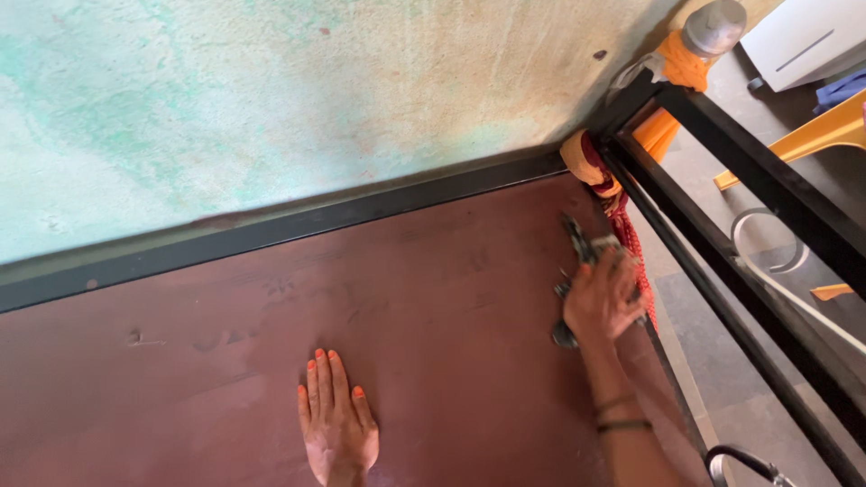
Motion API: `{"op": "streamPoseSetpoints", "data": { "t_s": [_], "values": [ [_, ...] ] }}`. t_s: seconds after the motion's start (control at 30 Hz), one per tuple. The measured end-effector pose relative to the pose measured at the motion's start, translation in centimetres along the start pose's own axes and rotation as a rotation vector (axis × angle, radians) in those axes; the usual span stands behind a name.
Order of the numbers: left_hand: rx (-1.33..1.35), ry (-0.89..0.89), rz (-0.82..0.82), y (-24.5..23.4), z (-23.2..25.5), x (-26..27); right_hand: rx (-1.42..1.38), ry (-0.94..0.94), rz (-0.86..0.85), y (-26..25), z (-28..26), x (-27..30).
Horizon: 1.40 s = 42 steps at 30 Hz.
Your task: The person dips a cloth into a blue cup of water, wrings it out, and wipes a large brown tabletop. They continue wiping the surface in circular and linear motions, covering the entire area.
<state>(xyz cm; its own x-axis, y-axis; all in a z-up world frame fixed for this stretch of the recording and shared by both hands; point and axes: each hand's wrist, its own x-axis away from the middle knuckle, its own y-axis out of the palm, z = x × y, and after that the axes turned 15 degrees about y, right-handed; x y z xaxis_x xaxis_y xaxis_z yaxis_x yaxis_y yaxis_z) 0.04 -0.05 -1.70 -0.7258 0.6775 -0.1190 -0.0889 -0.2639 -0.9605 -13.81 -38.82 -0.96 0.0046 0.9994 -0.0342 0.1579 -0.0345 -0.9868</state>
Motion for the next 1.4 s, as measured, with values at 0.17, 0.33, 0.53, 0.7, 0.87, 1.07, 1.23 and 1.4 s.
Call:
{"op": "streamPoseSetpoints", "data": {
  "t_s": [0.17,0.33,0.53,0.7,0.87,1.07,1.23,1.4],
  "values": [
    [-0.052,0.002,-0.062,-0.3,0.0,-0.3,0.015,-0.002,0.145,-0.6,6.9,5.7],
    [0.006,-0.014,-0.068,-0.7,0.2,-0.1,0.042,-0.183,0.130,0.2,2.8,11.6],
    [0.152,-0.024,-0.050,-1.7,0.1,0.1,0.356,-0.659,-0.107,-1.6,-11.3,23.8],
    [0.605,-0.081,0.424,-1.8,-0.5,1.4,-0.016,-1.460,-0.033,-1.4,-15.0,32.0],
    [0.619,-0.207,0.518,-2.9,-3.8,3.8,-0.098,-1.323,-0.303,-2.4,-15.5,32.3],
    [-0.086,-0.528,0.358,-7.6,-18.0,12.9,0.006,-1.294,-0.272,-2.4,-16.5,32.5],
    [-0.198,-0.599,0.157,-7.9,-20.2,14.8,0.029,-1.226,-0.223,-1.5,-16.3,32.8],
    [-0.137,-0.626,0.136,-8.8,-20.2,13.8,0.048,-1.020,-0.081,1.4,-21.5,34.6]
  ]
}}
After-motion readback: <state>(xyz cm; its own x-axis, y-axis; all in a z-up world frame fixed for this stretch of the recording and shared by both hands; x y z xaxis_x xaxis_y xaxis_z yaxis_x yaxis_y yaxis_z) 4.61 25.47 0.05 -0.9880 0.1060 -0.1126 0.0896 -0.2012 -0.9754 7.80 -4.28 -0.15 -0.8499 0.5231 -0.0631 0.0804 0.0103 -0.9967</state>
